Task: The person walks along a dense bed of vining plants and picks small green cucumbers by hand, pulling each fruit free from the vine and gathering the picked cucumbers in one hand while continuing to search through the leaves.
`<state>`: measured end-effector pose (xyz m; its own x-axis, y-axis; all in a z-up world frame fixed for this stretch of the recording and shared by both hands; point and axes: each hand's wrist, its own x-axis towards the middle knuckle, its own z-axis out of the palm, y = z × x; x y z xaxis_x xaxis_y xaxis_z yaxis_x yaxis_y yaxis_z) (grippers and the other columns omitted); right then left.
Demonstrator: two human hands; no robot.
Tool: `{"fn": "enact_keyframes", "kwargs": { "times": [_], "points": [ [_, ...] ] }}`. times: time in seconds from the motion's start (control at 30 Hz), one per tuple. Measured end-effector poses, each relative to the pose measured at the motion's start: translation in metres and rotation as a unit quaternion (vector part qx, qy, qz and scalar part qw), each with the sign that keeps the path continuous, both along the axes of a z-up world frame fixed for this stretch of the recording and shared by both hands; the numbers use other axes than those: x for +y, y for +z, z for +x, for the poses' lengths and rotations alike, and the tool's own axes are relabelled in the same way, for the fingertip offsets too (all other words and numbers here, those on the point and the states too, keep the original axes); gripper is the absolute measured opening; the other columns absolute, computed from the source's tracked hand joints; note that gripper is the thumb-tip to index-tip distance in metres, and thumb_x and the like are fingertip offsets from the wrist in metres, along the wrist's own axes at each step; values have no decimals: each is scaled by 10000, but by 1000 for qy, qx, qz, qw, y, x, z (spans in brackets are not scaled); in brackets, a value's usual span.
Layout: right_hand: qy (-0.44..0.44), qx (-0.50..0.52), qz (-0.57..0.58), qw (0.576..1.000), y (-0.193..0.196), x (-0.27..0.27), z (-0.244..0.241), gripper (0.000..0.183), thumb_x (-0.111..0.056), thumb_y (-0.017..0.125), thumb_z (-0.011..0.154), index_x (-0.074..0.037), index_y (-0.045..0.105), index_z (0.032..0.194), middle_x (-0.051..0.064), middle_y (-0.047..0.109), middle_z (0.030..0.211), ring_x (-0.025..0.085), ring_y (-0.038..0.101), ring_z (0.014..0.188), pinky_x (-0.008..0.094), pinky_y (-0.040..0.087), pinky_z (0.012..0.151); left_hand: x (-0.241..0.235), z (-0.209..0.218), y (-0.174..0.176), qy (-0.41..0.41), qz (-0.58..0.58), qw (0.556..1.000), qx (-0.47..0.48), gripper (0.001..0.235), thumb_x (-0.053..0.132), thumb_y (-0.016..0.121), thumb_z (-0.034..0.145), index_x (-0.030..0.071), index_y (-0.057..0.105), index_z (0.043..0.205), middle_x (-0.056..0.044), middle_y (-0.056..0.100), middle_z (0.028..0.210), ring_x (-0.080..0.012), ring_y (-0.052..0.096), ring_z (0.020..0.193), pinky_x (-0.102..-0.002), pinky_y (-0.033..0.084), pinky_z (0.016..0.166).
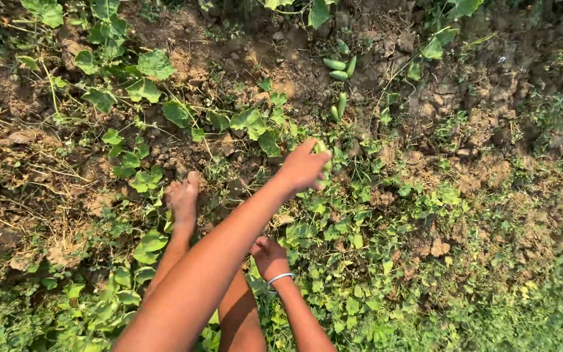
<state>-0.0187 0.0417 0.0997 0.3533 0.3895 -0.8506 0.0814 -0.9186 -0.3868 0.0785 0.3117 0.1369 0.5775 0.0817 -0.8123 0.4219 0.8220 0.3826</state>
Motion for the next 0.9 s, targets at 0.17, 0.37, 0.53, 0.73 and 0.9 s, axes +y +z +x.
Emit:
{"fn": "enact_keyframes", "kwargs": {
  "times": [0.17,0.37,0.53,0.73,0.9],
  "points": [
    [127,-9,-33,991,-15,7,21,187,-186,670,912,-88,750,1049,186,754,1019,354,719,932,406,570,829,1,36,5,-21,32,999,-24,677,299,573,949,117,310,1545,-130,601,1271,-243,714,810,-351,629,582],
    [128,-13,-2,992,-2,8,88,255,-244,654,913,-91,754,1091,179,769,975,308,756,891,380,582,819,-61,-77,-83,-54,287,955,54,369,336,606,921,52,713,1130,-169,733,1089,-336,693,1008,-450,524,904],
    [203,-22,-60,977,-17,13,150,302,-298,664,910,-78,761,1093,127,799,960,220,773,853,335,583,810,-85,-149,-28,-34,195,964,178,385,348,600,932,90,704,1197,-159,758,962,-305,733,877,-436,559,836],
    [157,68,-67,983,-53,42,140,321,-310,653,960,-46,764,1105,85,756,916,214,699,815,343,538,749,-135,-150,-6,139,325,919,175,527,368,658,947,63,588,1372,-215,589,1442,-343,526,1366,-436,375,1154],
    [-234,387,-36,891,-2,146,37,401,-402,484,992,-93,638,1198,99,710,1096,259,682,970,387,566,859,-94,-190,29,187,338,904,184,595,395,611,915,121,568,1441,-213,423,1571,-413,269,1500,-511,239,1185]
  ]
}}
